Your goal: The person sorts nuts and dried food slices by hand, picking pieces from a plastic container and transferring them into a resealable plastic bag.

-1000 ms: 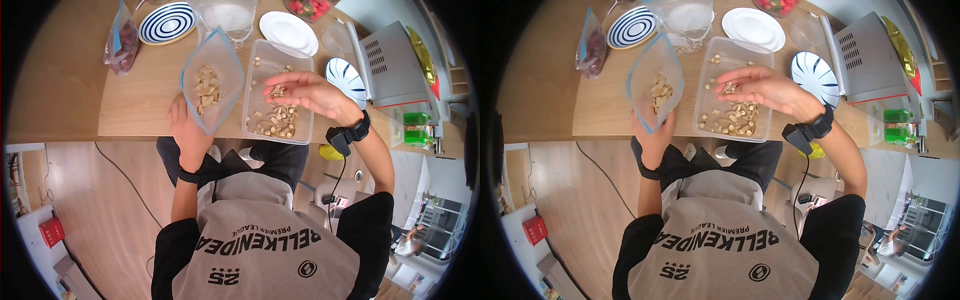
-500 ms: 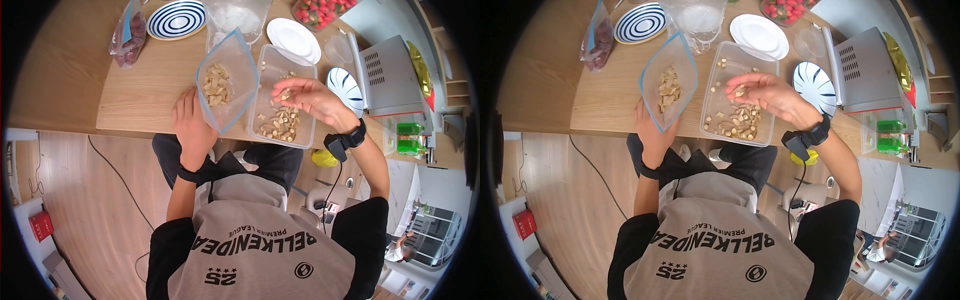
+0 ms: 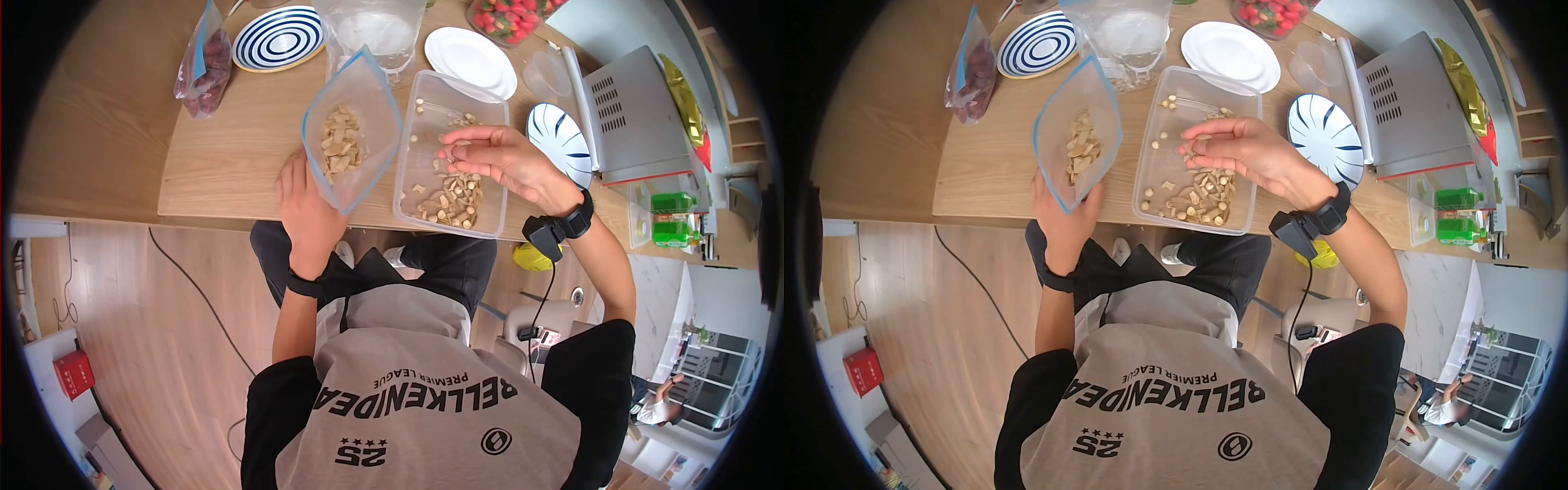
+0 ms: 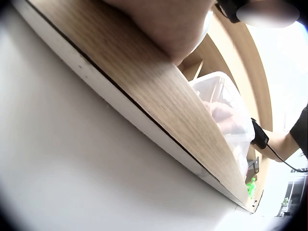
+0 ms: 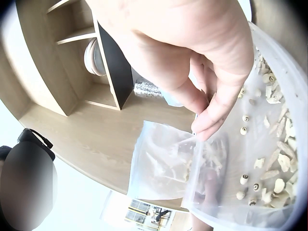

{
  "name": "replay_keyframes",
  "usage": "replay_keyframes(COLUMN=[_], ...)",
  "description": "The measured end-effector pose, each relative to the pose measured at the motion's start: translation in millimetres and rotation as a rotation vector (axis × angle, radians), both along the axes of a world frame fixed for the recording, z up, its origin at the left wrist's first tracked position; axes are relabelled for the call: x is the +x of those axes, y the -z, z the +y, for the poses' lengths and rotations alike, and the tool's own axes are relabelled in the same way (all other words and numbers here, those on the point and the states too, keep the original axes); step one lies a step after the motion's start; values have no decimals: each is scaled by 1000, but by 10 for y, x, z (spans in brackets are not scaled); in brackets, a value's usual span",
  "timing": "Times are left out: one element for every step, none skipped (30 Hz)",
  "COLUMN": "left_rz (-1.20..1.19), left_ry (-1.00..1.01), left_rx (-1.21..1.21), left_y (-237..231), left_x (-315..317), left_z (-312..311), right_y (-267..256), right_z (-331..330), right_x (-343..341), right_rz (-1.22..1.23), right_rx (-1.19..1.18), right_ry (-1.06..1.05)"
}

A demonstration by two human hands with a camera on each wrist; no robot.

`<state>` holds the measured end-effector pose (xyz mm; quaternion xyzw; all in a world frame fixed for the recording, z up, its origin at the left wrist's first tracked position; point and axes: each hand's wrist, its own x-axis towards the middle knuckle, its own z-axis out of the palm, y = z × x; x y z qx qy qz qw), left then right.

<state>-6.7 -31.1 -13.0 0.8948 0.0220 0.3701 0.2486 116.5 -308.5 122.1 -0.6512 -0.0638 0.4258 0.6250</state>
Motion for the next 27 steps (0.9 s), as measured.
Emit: replay_keyframes(left_rz=[0,-7,-14,-14,50,115,116,121,126,126,125,124,124,117,111,111,84,57,56,59,63,62,64,66,66,65,63], left_ry=[1,2,3,4,13,21,19,16,13,11,16,23,21,18,15,13,11,9,5,-5,-15,-20,-12,-5,-8,-10,-13], left_rx=[1,-1,-4,-4,-7,-10,-13,-6,0,-2,0,2,0,7,14,10,17,25,22,32,43,39,24,11,7,4,1], left_y=[-5,-13,-18,-3,26,35,41,42,31,12,-16,-34,-36,-35,-35,-43,-57,-63,-58,-52,-55,-67,-87,-101,-95,-89,-83], left_x=[-1,-3,-5,-13,-25,-32,-32,-34,-37,-41,-42,-43,-44,-46,-49,-49,-47,-44,-41,-41,-42,-44,-48,-52,-53,-49,-45], left_z=[-2,-3,-5,0,11,15,13,13,15,16,14,12,12,13,12,10,8,6,7,8,4,0,-1,-3,-4,-5,-4], right_y=[-18,-37,-61,-84,-97,-100,-101,-100,-95,-85,-78,-75,-74,-73,-66,-58,-55,-58,-63,-70,-101,-152,-183,-173,-147,-136,-157], right_z=[10,18,24,29,34,46,61,76,83,84,85,91,96,99,98,92,88,79,68,64,76,94,104,78,29,9,25], right_x=[3,8,13,19,21,12,-5,-12,-7,3,11,8,1,-3,-1,4,12,23,37,46,43,33,31,63,111,140,138], right_rz=[25,50,50,80,111,110,120,130,131,142,153,153,148,143,143,151,159,158,156,155,154,136,118,118,136,154,154], right_rx=[-11,-22,-22,-27,-32,-34,-35,-36,-38,-35,-33,-35,-30,-25,-29,-10,9,5,19,33,29,16,4,0,57,114,111], right_ry=[19,38,39,43,47,46,69,91,88,68,48,47,54,62,60,66,71,67,63,59,55,114,173,169,173,178,175])
